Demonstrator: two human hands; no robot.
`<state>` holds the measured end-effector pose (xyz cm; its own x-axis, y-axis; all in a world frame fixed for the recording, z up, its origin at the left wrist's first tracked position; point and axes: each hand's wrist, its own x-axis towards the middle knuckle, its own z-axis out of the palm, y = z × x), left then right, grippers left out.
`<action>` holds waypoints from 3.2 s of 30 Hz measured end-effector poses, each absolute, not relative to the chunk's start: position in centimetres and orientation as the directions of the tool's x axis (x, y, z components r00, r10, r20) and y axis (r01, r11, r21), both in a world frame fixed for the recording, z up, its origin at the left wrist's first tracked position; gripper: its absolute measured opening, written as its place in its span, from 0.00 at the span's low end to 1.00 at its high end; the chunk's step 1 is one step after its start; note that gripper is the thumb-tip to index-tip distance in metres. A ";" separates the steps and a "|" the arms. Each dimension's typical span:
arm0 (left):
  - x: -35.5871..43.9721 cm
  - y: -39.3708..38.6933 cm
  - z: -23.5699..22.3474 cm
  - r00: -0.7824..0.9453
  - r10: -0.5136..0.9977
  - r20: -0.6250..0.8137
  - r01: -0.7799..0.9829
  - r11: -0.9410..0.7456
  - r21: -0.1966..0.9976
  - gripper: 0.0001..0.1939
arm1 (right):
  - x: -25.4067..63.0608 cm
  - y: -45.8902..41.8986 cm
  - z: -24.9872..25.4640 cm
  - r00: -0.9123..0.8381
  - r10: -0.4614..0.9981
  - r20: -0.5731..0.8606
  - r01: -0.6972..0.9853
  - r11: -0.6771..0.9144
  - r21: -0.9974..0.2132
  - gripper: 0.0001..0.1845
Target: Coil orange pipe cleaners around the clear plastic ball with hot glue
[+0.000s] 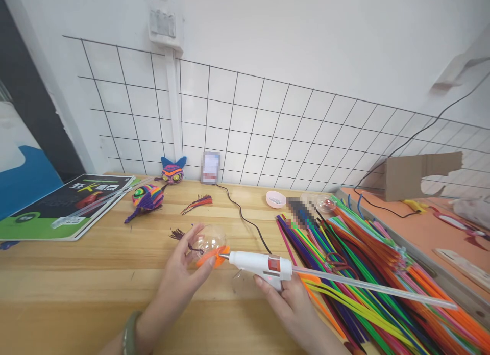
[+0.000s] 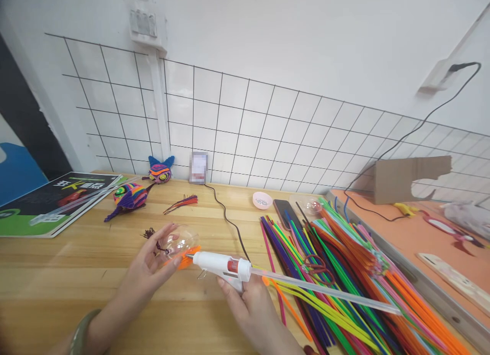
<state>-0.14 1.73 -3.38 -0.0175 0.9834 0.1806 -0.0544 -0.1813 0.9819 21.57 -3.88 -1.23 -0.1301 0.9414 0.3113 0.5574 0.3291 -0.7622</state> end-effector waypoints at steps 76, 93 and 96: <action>0.4 1.7 -3.2 -0.127 0.980 0.151 -0.115 -0.166 0.979 0.31 | 21.7 -3.4 -1.4 -0.098 0.928 0.360 0.542 0.353 -0.762 0.12; -0.3 2.2 -1.7 -0.208 0.970 0.126 -0.167 -0.162 0.973 0.36 | 24.2 -1.9 -1.6 -0.166 0.986 -0.032 0.363 0.031 -0.931 0.22; -0.9 2.7 -1.3 -0.233 0.967 0.098 -0.177 -0.141 0.974 0.36 | 23.6 -2.3 -1.8 -0.233 0.969 -0.077 0.427 0.030 -0.904 0.13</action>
